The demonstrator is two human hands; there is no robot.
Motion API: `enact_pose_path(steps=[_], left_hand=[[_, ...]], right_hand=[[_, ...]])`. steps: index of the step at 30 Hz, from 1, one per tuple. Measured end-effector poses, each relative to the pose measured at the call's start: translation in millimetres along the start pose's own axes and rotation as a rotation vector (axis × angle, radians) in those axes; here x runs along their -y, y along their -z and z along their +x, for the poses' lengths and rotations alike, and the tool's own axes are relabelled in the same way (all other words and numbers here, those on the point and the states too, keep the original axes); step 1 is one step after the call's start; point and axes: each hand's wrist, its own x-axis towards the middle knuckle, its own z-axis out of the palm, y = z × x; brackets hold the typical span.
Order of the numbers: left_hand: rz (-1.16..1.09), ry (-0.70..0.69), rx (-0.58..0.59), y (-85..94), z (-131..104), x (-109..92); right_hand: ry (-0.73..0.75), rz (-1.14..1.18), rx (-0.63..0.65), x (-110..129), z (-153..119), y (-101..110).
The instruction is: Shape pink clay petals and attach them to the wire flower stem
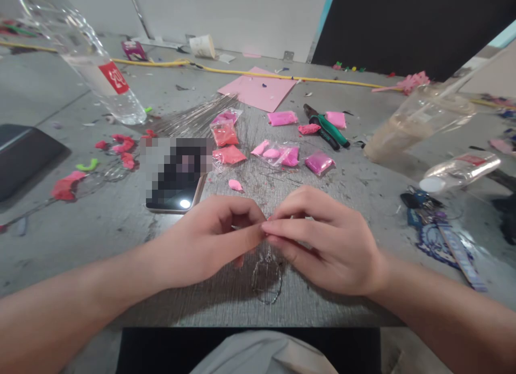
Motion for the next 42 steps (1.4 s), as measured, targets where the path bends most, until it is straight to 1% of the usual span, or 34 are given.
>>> enact_pose_path(steps=[4,7,10,14,17,18,20,22,23,24,26,28,30,33,35,36,38,40,42], left_hand=[[-0.022,-0.006,-0.001,-0.3,-0.4,0.0],[0.049,-0.024,-0.030,-1.1,-1.2,-1.1],[0.184,-0.102,-0.083,-1.9,-1.4,-2.4],[0.297,-0.213,-0.121,-2.2,0.0,-3.5],[0.362,-0.269,-0.125,-1.8,1.5,-3.3],[0.386,-0.284,-0.127,-1.6,1.9,-2.9],[0.427,-0.309,-0.131,-1.0,2.3,-1.7],[0.466,-0.337,-0.142,-0.1,1.9,-0.4],[0.485,-0.358,-0.148,0.3,1.5,0.2],[0.501,-0.383,-0.151,0.7,1.0,0.6],[0.522,-0.428,-0.155,1.3,0.3,0.8],[0.534,-0.444,-0.165,1.6,0.6,0.5],[0.539,-0.441,-0.181,2.5,2.4,0.2],[0.575,-0.426,-0.192,7.5,7.9,1.3],[0.664,-0.417,-0.203,14.4,12.8,3.6],[0.724,-0.417,-0.221,18.7,15.1,5.3],[0.860,-0.413,-0.239,27.6,19.2,9.0],[0.963,-0.397,-0.209,34.6,21.7,12.8],[1.015,-0.390,-0.173,38.3,23.1,16.1]], right_hand=[[0.002,0.004,0.007,0.7,1.0,0.5],[-0.013,0.019,0.010,0.4,2.3,-0.2],[-0.055,0.072,0.024,0.0,4.0,0.1],[-0.192,0.188,0.049,1.5,4.9,3.0],[-0.355,0.305,0.083,3.7,4.4,5.0],[-0.441,0.358,0.108,4.2,4.3,5.4],[-0.661,0.498,0.163,4.3,4.3,6.1],[-0.879,0.690,0.206,3.2,4.7,6.9],[-0.961,0.802,0.227,2.3,4.9,7.4],[-1.021,0.913,0.249,1.2,5.2,8.1],[-1.072,1.102,0.293,-1.1,5.7,10.0],[-1.062,1.208,0.285,-3.7,6.2,11.8],[-1.017,1.230,0.224,-6.7,6.6,12.6],[-0.933,1.176,0.146,-12.0,6.7,11.1],[-0.858,1.063,0.113,-16.2,6.0,9.0],[-0.810,0.955,0.094,-18.6,5.3,7.9],[-0.665,0.620,0.061,-24.2,3.2,6.4],[-0.471,0.221,0.055,-30.7,0.7,5.6],[-0.283,-0.064,0.054,-36.8,-1.7,5.6]])
